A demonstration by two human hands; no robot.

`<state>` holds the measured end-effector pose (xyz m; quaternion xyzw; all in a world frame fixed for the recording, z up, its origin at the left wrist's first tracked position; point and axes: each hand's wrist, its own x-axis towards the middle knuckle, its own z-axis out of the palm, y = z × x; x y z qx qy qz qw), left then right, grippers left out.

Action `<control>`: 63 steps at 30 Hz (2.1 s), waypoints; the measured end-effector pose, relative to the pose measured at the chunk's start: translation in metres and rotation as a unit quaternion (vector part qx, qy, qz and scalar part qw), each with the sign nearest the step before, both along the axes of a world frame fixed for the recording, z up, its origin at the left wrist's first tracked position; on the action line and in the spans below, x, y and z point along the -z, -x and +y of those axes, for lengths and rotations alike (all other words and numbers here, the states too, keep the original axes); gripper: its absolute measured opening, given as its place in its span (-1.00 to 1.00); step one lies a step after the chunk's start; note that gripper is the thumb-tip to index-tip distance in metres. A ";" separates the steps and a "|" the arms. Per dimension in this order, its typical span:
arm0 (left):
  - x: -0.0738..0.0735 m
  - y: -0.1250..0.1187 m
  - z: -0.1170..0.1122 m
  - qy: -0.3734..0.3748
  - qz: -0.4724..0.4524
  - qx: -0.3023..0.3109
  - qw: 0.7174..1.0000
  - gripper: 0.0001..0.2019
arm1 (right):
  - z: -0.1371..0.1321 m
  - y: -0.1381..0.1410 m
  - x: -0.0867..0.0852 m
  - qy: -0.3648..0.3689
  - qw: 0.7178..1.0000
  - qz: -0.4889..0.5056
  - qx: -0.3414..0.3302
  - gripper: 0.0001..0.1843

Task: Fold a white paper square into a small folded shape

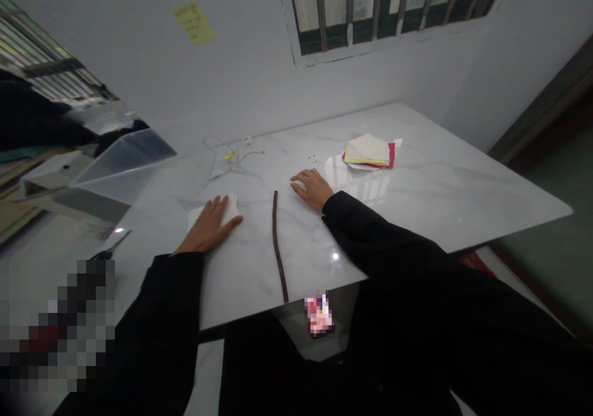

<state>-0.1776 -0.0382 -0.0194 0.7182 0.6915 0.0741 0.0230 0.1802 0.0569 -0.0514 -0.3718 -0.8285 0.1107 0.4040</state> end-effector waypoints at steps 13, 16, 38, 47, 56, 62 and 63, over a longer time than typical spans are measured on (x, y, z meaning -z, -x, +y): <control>-0.008 0.001 -0.004 -0.108 -0.084 -0.057 0.989 -0.32 | 0.002 -0.002 -0.003 0.052 0.998 0.017 0.019 -0.68; -0.022 -0.001 -0.006 -0.146 -0.093 -0.102 0.980 -0.45 | 0.004 -0.001 -0.002 0.057 0.998 0.015 0.022 -0.64; -0.005 -0.176 0.050 -0.096 -0.713 0.010 0.695 -0.40 | -0.007 0.015 0.004 0.374 0.843 0.383 -0.045 -0.45; 0.002 -0.167 0.050 -0.078 -0.682 0.032 0.726 -0.39 | -0.002 0.008 0.002 0.342 0.836 0.430 -0.004 -0.54; 0.013 -0.165 0.047 -0.074 -0.664 0.003 0.744 -0.44 | -0.011 -0.002 -0.016 0.333 0.865 0.367 -0.075 -0.35; 0.011 -0.168 0.045 -0.073 -0.670 0.012 0.739 -0.45 | -0.009 0.000 -0.012 0.356 0.847 0.389 -0.065 -0.45; 0.010 -0.168 0.045 -0.070 -0.670 0.015 0.739 -0.44 | -0.008 0.000 -0.011 0.366 0.840 0.395 -0.064 -0.43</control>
